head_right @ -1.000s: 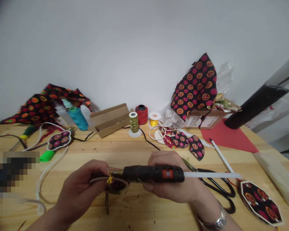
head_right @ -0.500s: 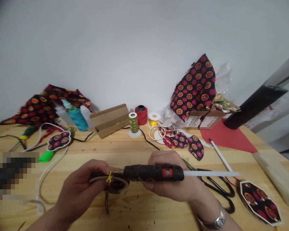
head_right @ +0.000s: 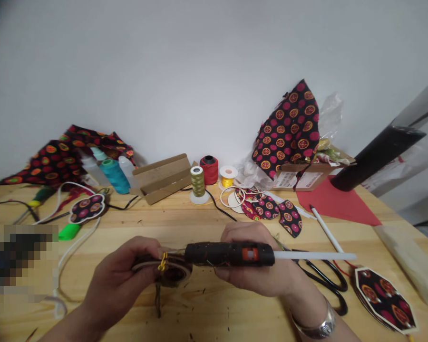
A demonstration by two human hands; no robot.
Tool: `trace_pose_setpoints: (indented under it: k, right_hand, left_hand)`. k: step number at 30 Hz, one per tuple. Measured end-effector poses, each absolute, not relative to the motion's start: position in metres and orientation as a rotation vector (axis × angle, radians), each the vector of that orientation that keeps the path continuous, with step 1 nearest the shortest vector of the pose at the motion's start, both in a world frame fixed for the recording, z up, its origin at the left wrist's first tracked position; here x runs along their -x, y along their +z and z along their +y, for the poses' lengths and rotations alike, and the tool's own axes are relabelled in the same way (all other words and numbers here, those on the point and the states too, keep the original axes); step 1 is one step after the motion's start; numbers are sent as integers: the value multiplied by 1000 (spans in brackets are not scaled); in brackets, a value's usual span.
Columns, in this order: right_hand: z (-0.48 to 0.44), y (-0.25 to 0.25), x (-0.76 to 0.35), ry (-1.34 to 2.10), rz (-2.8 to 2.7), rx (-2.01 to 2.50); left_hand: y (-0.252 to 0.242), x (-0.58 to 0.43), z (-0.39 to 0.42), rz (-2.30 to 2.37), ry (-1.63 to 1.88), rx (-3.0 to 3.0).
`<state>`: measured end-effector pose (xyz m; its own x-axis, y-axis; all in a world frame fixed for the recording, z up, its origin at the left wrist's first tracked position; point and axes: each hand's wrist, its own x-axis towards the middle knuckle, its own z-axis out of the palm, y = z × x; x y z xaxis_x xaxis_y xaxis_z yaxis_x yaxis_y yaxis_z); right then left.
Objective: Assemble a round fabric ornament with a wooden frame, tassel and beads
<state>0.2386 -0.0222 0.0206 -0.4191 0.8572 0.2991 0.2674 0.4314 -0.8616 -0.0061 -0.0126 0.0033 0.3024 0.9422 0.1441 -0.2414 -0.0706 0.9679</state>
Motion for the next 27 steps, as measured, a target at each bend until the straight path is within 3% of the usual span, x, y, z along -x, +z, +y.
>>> trace_pose_setpoints:
  k: [15, 27]
  right_hand:
    - [-25, 22, -236, 1030, -1906, 972]
    - [-24, 22, -235, 835, -1976, 925]
  left_hand:
    - [-4, 14, -8, 705, 1079, -1433]
    - [-2, 14, -9, 719, 1023, -1395]
